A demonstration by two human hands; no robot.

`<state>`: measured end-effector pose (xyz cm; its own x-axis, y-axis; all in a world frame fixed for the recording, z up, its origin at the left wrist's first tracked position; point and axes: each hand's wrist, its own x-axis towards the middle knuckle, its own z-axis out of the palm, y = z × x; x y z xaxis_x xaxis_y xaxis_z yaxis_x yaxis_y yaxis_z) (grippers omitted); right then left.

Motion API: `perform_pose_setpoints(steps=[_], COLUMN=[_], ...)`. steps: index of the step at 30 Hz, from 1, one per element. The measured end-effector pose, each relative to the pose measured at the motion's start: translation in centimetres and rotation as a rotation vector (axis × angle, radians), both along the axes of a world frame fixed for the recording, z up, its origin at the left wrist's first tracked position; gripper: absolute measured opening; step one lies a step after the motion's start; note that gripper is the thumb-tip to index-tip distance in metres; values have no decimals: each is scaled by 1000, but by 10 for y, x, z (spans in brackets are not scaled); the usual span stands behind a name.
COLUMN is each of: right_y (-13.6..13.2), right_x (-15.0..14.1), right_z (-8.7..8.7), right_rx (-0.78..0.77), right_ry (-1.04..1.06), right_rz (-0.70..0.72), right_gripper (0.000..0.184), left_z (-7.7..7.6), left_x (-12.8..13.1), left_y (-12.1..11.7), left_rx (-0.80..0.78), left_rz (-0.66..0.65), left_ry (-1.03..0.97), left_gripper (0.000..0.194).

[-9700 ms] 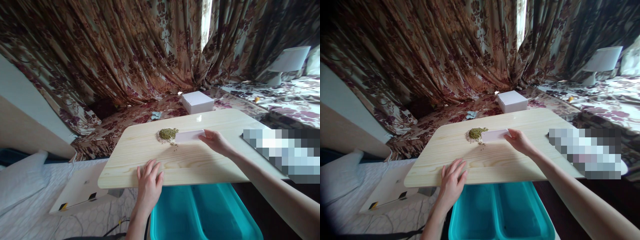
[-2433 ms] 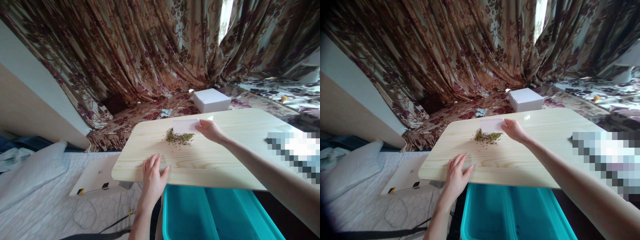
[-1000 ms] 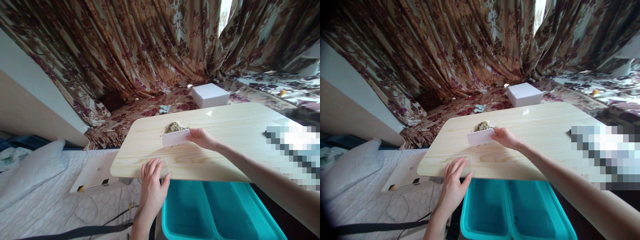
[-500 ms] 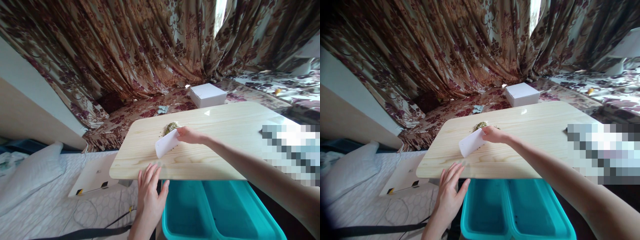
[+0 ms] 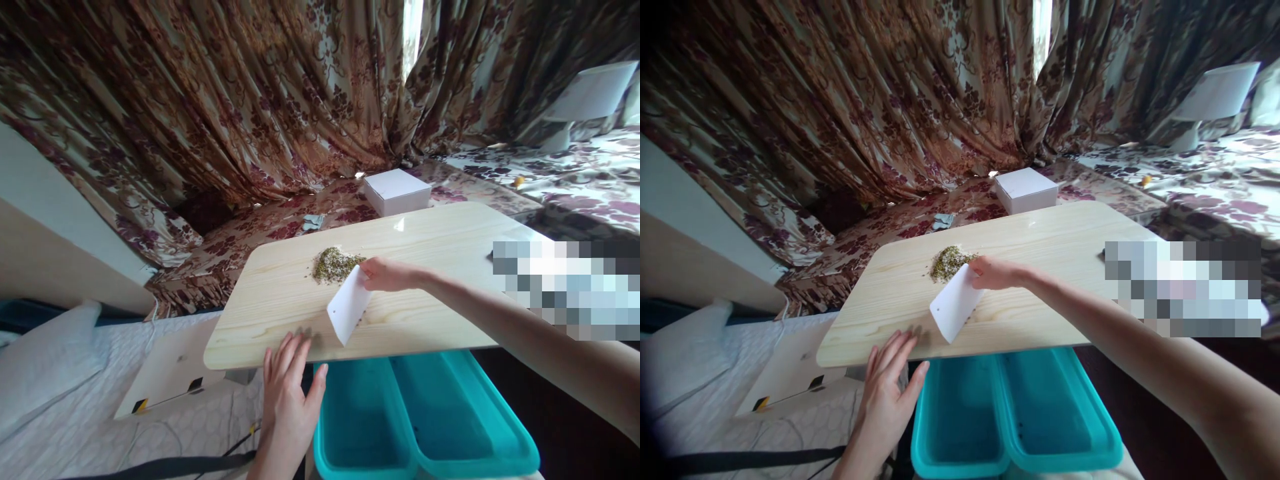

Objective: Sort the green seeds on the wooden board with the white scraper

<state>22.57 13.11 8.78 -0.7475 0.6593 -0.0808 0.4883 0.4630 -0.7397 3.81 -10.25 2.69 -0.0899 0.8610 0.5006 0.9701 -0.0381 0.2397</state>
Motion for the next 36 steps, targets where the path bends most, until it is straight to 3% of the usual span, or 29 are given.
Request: perform_pose_setpoints(steps=[8,13,17,20,22,26,31,36], right_y=[-14,-23,-28,-21,-11,5,11,12], right_x=[58,89,116,130,130,110,82,73], right_z=[17,24,19,7,-2,-16,-24,-31], right_rx=[46,-4,-80,-154,-141,-54,-10,104], right_ry=[-164,-179,-73,180,350,501,520,461], right_rz=[15,-9,-37,-100,-222,-399,-400,-425], right_gripper=[9,14,11,11,20,26,19,16], left_z=[1,3,7,11,13,13,18,23], left_x=[9,16,25,35,40,47,50,51], left_y=[5,8,7,8,9,13,12,11], left_rx=[2,-2,-38,-87,-114,-177,-224,-263], left_rz=[-39,-61,-80,-98,-107,-115,-103,-102], left_ry=[12,8,13,16,6,-3,-34,-48], left_gripper=[33,34,35,35,37,39,37,38])
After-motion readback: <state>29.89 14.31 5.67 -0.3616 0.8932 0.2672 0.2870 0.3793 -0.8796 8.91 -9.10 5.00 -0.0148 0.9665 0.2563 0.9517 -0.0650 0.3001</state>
